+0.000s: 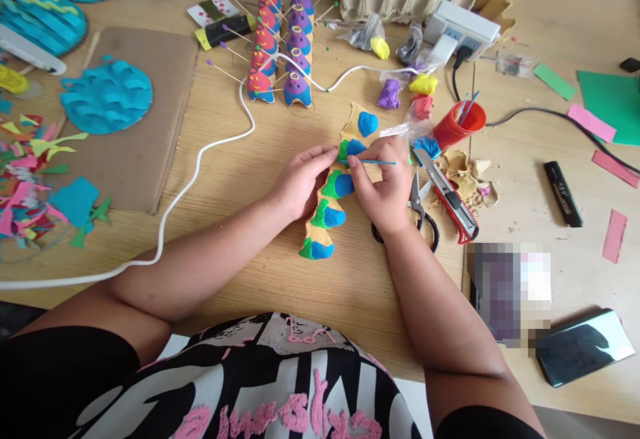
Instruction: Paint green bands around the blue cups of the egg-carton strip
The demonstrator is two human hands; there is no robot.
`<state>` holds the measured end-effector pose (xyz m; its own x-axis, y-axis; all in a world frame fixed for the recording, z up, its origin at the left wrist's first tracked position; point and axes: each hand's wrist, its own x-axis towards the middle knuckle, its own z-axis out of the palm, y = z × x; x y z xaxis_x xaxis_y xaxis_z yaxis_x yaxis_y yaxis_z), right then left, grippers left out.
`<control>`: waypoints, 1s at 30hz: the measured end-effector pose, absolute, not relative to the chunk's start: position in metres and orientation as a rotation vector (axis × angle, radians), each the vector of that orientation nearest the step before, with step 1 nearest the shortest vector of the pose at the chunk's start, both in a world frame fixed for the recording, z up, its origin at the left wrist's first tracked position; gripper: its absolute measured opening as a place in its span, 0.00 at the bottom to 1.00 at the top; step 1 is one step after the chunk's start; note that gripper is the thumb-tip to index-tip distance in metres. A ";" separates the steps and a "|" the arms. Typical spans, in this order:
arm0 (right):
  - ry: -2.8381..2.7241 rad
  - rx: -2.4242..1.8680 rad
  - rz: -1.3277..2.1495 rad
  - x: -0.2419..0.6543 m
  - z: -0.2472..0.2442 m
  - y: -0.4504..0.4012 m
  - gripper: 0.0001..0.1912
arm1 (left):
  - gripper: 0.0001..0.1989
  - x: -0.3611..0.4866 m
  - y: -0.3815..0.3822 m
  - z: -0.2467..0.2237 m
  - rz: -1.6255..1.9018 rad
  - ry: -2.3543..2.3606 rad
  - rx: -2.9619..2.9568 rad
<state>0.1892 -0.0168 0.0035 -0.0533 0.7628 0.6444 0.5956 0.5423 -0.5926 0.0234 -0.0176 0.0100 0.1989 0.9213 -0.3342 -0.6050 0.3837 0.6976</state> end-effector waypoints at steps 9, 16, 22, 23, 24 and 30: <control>-1.746 -1.117 0.168 0.192 0.000 -0.016 0.17 | 0.08 0.023 -0.018 0.014 1.126 0.811 0.458; -1.776 -1.141 0.202 0.195 -0.002 -0.015 0.14 | 0.08 0.022 -0.018 0.017 1.111 0.813 0.439; -1.775 -1.180 0.177 0.193 0.002 -0.016 0.16 | 0.08 0.023 -0.017 0.015 1.120 0.807 0.425; -1.773 -1.173 0.185 0.193 0.003 -0.017 0.16 | 0.09 0.023 -0.017 0.015 1.123 0.806 0.427; -1.770 -1.166 0.191 0.193 0.004 -0.017 0.17 | 0.09 0.023 -0.017 0.014 1.125 0.805 0.432; -1.771 -1.118 0.162 0.192 0.003 -0.018 0.16 | 0.11 0.023 -0.018 0.011 1.122 0.786 0.469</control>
